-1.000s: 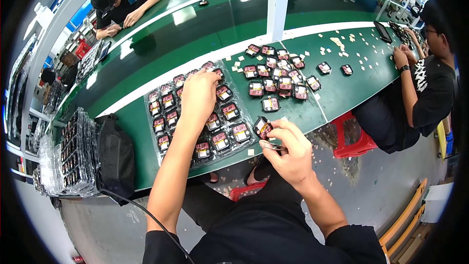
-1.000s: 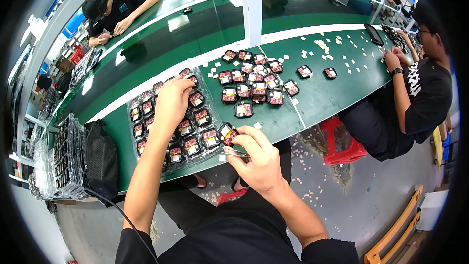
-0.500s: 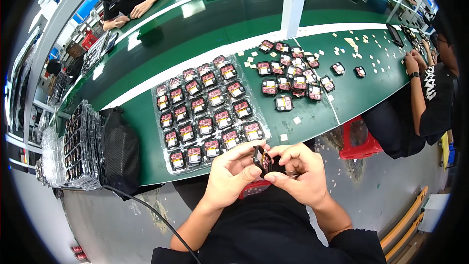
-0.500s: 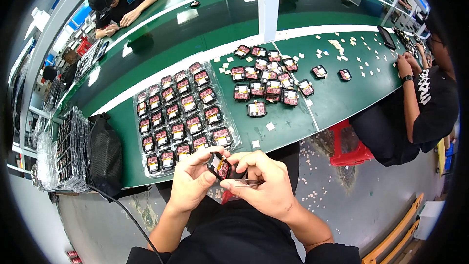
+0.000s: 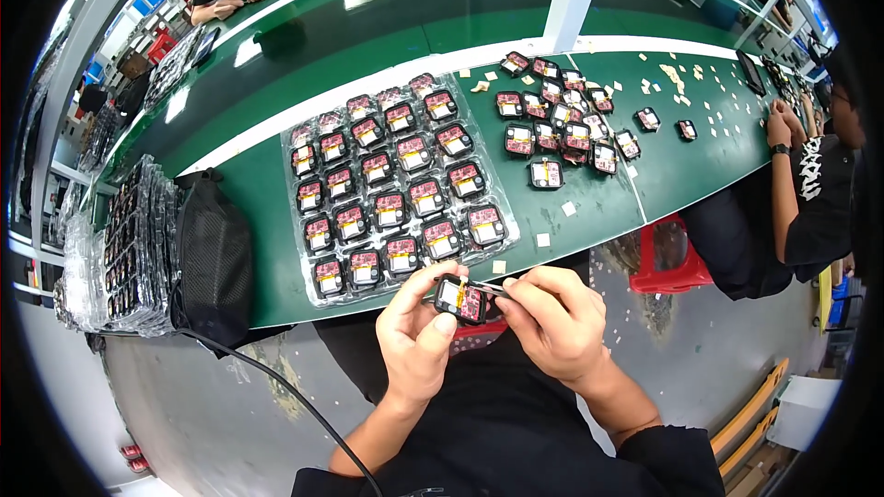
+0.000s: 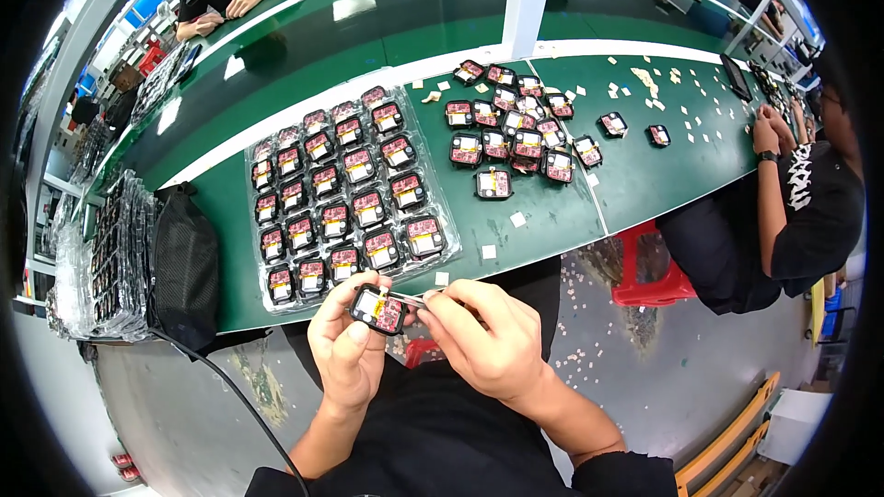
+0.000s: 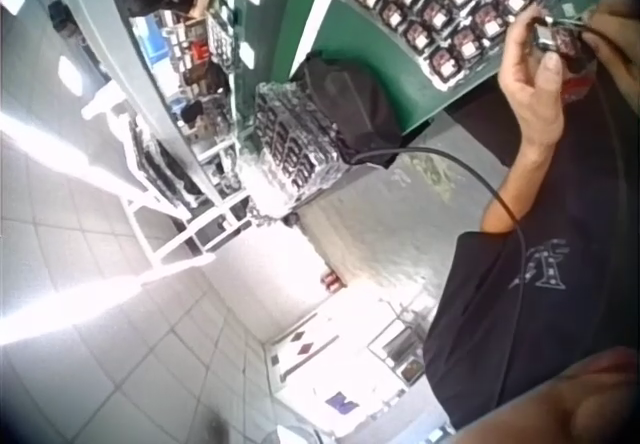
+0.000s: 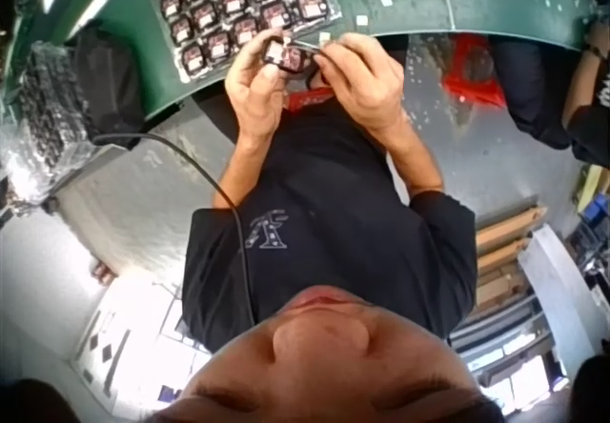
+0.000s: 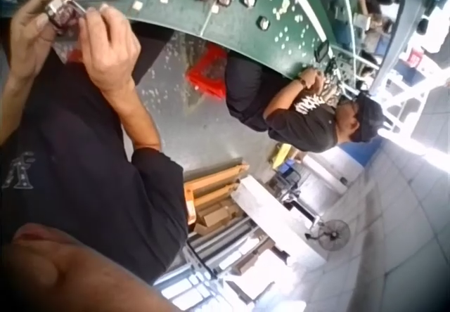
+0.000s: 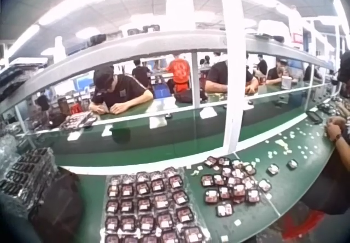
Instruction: The recorder is assembling small electronic components on a factory production line, placing them into trays and applying small labels or parts.
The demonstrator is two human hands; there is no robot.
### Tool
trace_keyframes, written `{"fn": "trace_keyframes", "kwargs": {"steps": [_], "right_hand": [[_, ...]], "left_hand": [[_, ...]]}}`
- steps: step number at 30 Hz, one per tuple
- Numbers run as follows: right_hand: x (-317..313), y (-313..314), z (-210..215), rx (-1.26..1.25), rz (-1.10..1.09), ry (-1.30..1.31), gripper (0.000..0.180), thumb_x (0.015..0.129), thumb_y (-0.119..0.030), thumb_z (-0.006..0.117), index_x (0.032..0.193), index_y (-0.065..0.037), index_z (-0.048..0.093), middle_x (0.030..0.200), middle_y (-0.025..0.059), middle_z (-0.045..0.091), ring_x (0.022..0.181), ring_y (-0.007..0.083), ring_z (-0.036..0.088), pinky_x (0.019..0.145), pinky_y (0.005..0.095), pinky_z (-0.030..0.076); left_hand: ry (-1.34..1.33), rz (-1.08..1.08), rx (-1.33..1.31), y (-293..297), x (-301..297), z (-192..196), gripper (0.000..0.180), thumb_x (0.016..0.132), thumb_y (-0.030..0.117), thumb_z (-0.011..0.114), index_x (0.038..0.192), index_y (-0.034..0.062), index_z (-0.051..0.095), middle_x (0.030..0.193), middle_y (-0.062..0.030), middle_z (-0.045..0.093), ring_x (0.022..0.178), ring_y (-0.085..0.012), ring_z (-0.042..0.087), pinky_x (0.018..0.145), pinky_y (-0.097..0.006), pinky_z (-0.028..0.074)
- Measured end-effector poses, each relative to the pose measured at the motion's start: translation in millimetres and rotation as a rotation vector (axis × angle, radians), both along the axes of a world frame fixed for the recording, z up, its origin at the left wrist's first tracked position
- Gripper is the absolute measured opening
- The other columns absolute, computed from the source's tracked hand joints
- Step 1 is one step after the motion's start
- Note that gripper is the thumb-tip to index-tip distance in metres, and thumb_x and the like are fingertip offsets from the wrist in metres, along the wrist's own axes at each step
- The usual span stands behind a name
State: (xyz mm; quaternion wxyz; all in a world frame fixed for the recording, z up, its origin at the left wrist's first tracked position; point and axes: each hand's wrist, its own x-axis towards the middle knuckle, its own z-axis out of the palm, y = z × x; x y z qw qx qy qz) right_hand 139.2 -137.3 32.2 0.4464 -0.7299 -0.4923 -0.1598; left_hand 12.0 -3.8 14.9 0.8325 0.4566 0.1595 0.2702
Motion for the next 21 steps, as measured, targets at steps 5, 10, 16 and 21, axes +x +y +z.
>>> {"fn": "trace_keyframes", "kwargs": {"steps": [5,10,16,21], "right_hand": [[-2.0,-0.9,-0.1,-0.018,0.005,-0.034,0.023,0.076,-0.001,0.087,0.096,0.000,0.075,0.088,0.0086,0.069,0.066,0.0228,0.066,0.056,0.0323,0.053],[-1.7,-0.6,-0.5,-0.008,0.042,-0.038,0.022,0.076,0.000,0.087,0.095,0.001,0.074,0.087,0.0092,0.068,0.063,0.0223,0.064,0.053,0.0325,0.050],[-0.6,-1.2,-2.1,-0.002,0.014,-0.055,0.022,0.075,0.001,0.086,0.094,0.001,0.075,0.086,0.0082,0.068,0.061,0.0213,0.063,0.052,0.0317,0.048],[0.4,-2.6,-2.2,-0.030,0.035,-0.094,0.022,0.074,0.000,0.087,0.093,0.000,0.075,0.085,0.0075,0.067,0.061,0.0209,0.062,0.052,0.0312,0.048]], "left_hand": [[0.002,-0.007,0.054,-2.9,-1.9,-3.5,0.055,0.094,0.015,0.071,0.138,-0.0130,0.055,0.135,-0.0196,0.059,0.123,-0.0240,0.061,0.107,-0.038,0.049],[0.013,-0.016,0.056,-2.5,-3.6,-3.5,0.053,0.094,0.013,0.071,0.137,-0.0128,0.055,0.138,-0.0197,0.058,0.124,-0.0246,0.060,0.107,-0.039,0.050],[0.027,-0.011,0.030,0.4,-3.8,-5.5,0.054,0.094,0.014,0.073,0.138,-0.0125,0.056,0.141,-0.0198,0.056,0.126,-0.0246,0.059,0.106,-0.039,0.050],[-0.009,-0.012,0.199,1.5,-1.3,-5.8,0.053,0.093,0.015,0.075,0.136,-0.0114,0.059,0.145,-0.0191,0.053,0.132,-0.0232,0.055,0.106,-0.037,0.050]]}}
